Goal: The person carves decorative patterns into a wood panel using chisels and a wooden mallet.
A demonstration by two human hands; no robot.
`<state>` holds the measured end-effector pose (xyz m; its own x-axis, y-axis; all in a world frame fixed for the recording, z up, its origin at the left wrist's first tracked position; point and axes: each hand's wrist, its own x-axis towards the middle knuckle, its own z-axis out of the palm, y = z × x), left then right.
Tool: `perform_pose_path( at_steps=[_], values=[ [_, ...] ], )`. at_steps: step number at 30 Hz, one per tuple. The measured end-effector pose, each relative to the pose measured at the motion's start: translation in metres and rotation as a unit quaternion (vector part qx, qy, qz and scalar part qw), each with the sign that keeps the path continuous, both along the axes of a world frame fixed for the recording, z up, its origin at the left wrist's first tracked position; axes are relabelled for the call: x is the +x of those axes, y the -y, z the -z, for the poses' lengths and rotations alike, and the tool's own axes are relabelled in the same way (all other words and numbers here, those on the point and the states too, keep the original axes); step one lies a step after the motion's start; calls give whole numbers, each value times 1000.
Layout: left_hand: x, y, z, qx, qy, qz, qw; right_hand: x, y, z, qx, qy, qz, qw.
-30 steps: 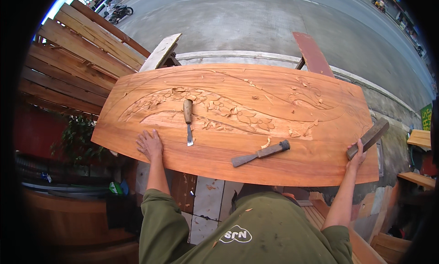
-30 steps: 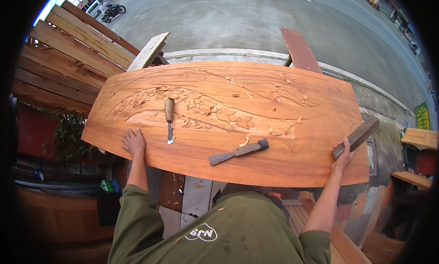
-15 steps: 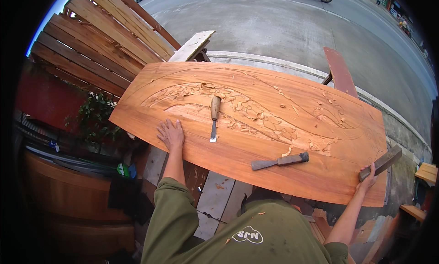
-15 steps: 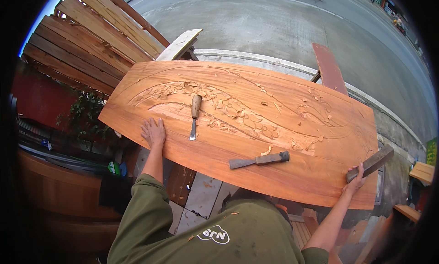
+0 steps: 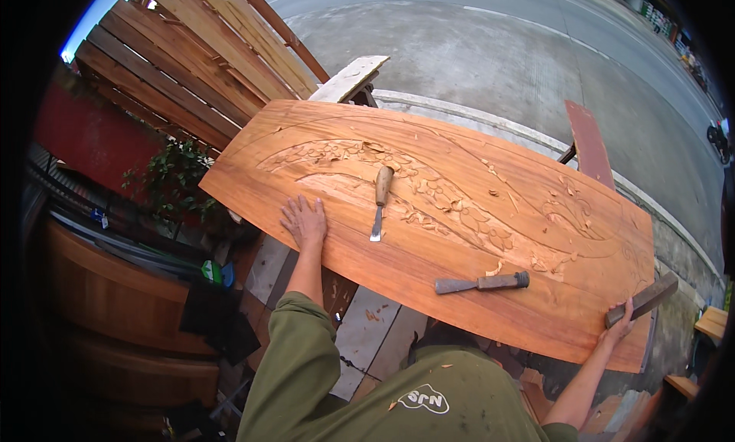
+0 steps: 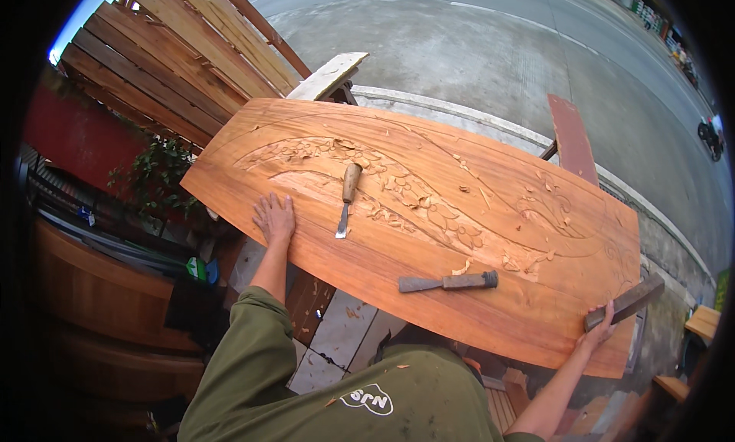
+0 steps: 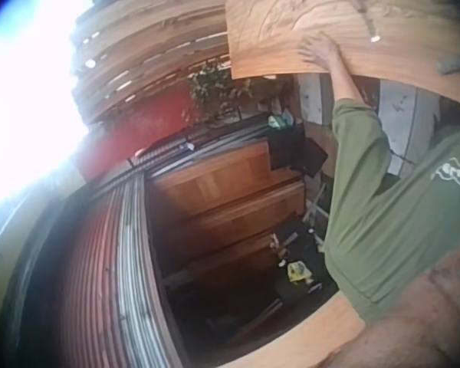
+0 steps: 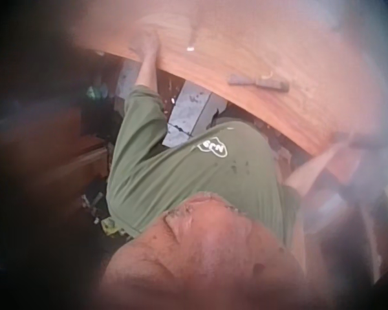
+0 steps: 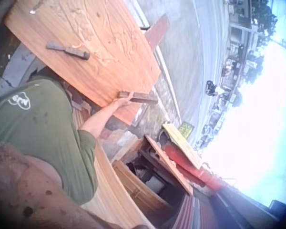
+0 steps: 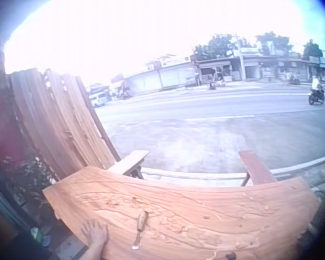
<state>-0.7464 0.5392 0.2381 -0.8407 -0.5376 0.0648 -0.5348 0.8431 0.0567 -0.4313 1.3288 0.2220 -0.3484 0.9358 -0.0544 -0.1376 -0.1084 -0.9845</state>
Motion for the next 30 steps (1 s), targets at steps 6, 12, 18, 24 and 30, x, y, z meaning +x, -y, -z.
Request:
perform_pose_path(
  at_steps=[6,12,18,24,30],
  values=[
    [0,0,0,5,1,9,1000,1,-4,3,-4,8,-6,1000],
    [0,-2,-3,8,5,1,1000,1,-2,2,-2,7,-8,1000],
    [0,-2,-1,5,5,3,1000,1,0,0,8,12,-5,1000],
    [-1,2,4,3,-5,0,1000,2,0,1,9,12,-3,1000],
    [-2,5,5,4,-1,1,1000,0,9,-7,1,13,3,1000]
  ],
)
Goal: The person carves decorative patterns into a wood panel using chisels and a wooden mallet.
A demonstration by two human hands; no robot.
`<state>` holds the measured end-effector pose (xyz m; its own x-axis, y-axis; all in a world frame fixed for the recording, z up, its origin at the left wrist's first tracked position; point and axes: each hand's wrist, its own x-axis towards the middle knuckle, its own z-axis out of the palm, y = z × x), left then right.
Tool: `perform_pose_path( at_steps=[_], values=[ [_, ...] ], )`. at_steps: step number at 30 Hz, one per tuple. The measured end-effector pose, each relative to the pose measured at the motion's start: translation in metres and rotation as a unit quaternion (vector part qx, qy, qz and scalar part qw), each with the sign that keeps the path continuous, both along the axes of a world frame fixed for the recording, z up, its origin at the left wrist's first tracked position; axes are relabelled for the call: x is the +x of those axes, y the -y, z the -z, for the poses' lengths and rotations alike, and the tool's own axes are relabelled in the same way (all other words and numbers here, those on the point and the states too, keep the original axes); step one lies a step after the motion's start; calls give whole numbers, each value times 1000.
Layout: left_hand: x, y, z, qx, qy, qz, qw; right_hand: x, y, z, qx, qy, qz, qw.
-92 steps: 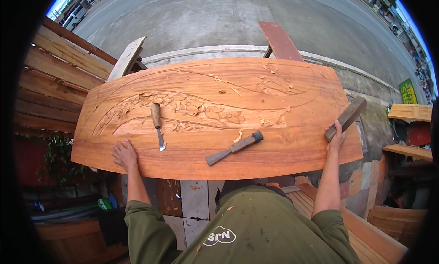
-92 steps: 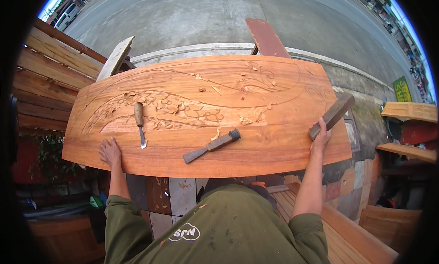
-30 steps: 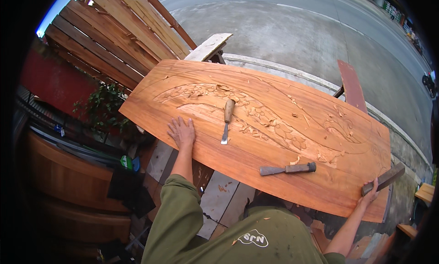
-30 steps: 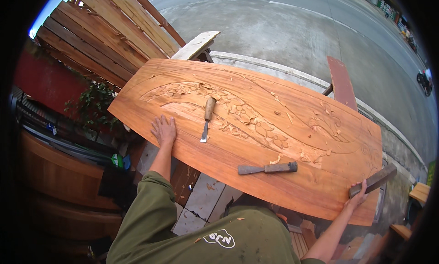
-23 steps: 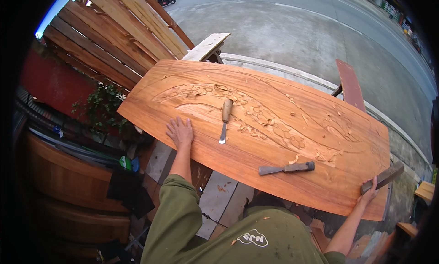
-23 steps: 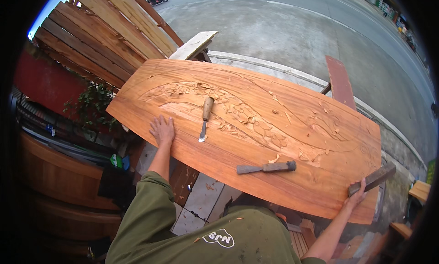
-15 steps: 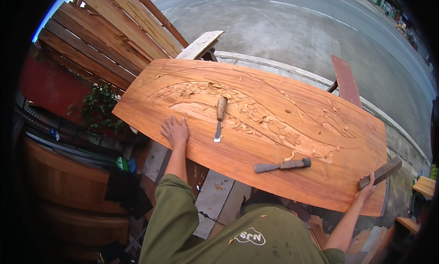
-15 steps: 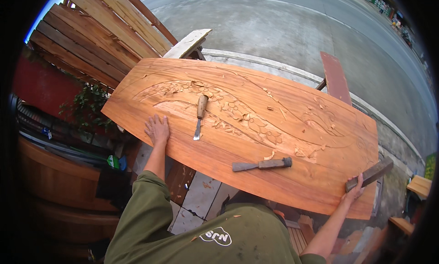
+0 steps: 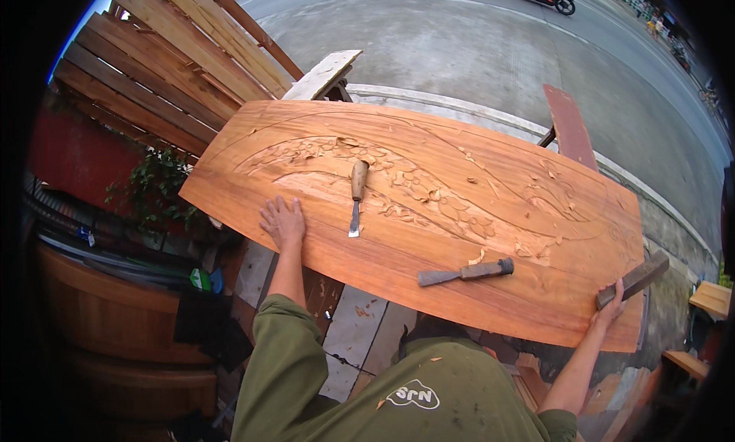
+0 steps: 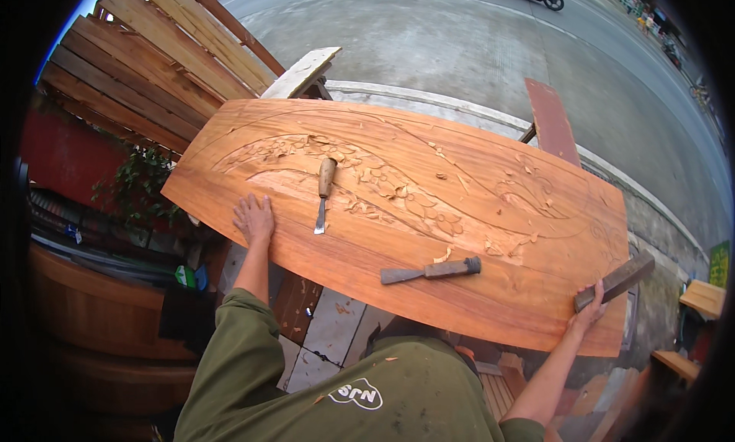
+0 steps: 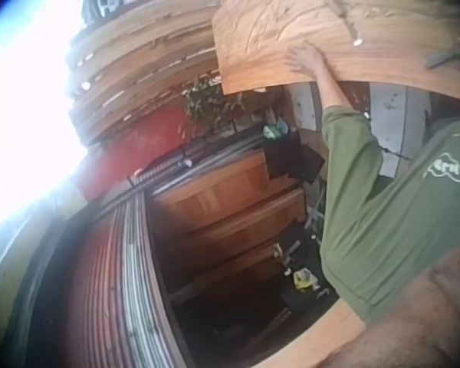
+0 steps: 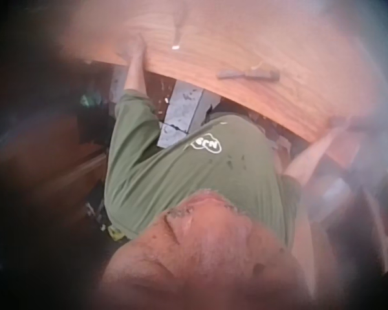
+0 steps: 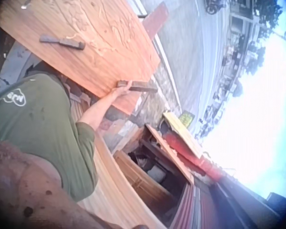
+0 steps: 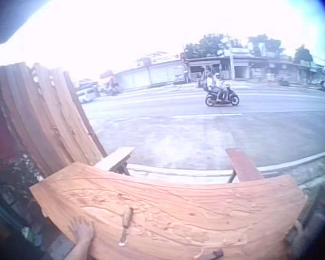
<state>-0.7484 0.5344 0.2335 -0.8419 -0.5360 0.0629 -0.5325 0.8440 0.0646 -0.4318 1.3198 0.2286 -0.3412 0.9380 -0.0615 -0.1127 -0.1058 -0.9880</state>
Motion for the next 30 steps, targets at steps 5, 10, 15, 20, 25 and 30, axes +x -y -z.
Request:
perform_pose_path(
  at_steps=[5,10,15,20,25,30],
  values=[
    [-4,-4,4,5,7,6,1000,2,-1,-4,2,14,1,1000],
    [-3,7,7,-2,8,16,1000,-7,13,-12,4,16,14,1000],
    [-7,9,12,-12,11,3,1000,-5,11,-15,2,3,14,1000],
    [-8,13,18,-24,17,8,1000,-6,12,-16,7,2,9,1000],
    [-11,18,20,-46,23,2,999,-6,16,-20,8,-5,10,1000],
    [-13,20,23,-52,28,5,998,-5,15,-19,14,-2,13,1000]
  ],
)
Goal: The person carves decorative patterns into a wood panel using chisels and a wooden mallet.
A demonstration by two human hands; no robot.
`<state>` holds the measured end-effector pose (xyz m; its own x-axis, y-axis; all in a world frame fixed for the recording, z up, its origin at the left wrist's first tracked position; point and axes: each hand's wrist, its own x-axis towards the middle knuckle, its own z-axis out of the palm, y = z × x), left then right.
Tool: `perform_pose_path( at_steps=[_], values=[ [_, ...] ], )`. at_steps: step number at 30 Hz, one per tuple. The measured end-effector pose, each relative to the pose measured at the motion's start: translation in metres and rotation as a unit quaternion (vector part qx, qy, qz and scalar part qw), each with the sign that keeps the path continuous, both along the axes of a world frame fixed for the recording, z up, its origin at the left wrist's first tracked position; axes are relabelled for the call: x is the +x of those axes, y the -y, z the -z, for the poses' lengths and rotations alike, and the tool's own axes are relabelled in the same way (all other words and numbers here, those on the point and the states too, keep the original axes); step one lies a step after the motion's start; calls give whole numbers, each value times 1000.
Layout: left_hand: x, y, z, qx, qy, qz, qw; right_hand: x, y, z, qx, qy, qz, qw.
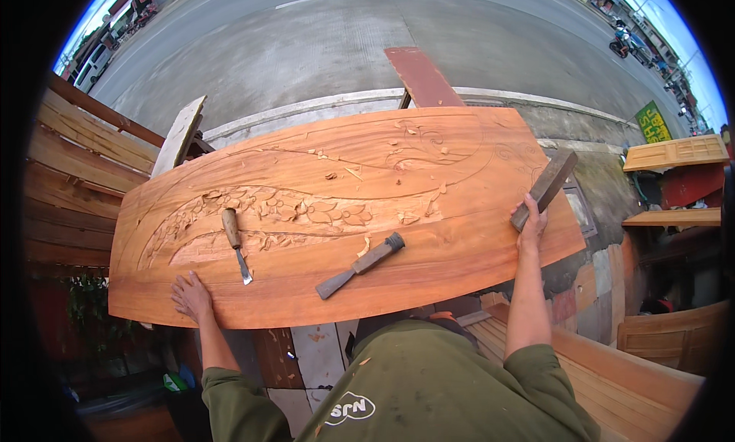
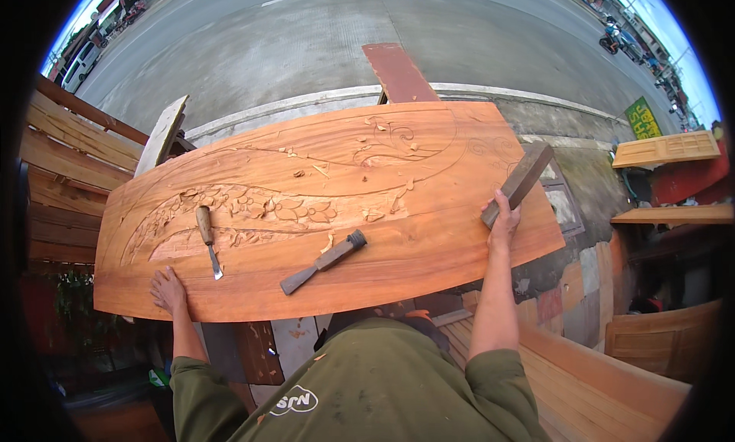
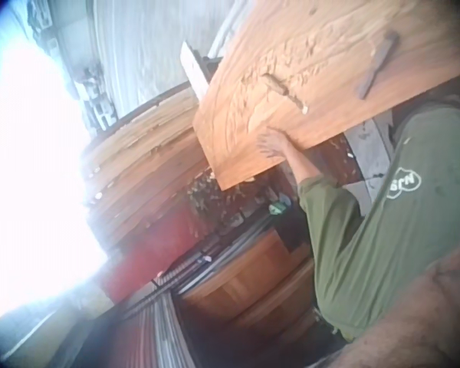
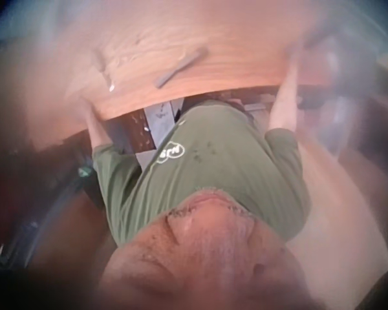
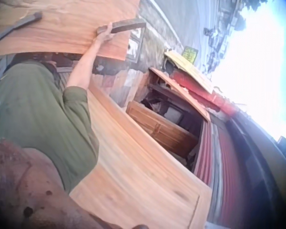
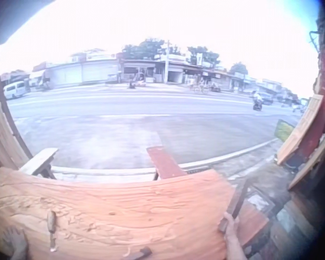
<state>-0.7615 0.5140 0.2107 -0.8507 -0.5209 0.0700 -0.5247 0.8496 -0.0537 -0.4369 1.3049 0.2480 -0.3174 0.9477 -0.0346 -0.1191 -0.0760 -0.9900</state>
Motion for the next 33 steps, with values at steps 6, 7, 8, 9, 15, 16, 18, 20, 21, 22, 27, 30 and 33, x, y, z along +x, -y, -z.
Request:
perform_pose_path(
  at_steps=[6,7,8,9,15,16,18,20,21,22,27,30,33],
  values=[
    [-2,3,4,-11,2,0,1000,1,3,-4,-7,-3,-8,1000],
    [-2,6,4,-14,1,-3,1000,0,3,-5,-6,-4,-6,1000],
    [-3,8,4,-16,1,-5,1000,-1,2,-3,-4,-7,-7,1000],
    [-3,9,5,-15,0,-3,1000,-2,1,-2,-2,-11,-9,1000],
    [-2,3,4,-12,4,-5,1000,1,-1,-1,2,-2,-3,1000],
    [-2,2,3,-13,6,-7,1000,0,-1,-1,2,-3,-4,1000],
    [-2,3,2,-15,8,-9,1000,0,-1,1,-2,-6,-2,1000],
    [-2,1,2,-9,9,-11,1000,1,-2,1,-3,-4,-1,1000],
    [-2,1,1,-10,9,-11,1000,1,-3,1,-4,-3,0,1000],
    [-2,0,1,-10,13,-12,1000,1,-3,2,-4,-3,-1,1000],
    [-2,0,0,-4,15,-11,1000,1,0,-1,2,-3,-4,1000],
    [-2,2,1,-7,9,-8,1000,0,1,-2,-3,-7,-3,1000],
    [-2,1,0,-15,12,-9,1000,-1,2,-2,-1,-4,-1,1000]
  ],
)
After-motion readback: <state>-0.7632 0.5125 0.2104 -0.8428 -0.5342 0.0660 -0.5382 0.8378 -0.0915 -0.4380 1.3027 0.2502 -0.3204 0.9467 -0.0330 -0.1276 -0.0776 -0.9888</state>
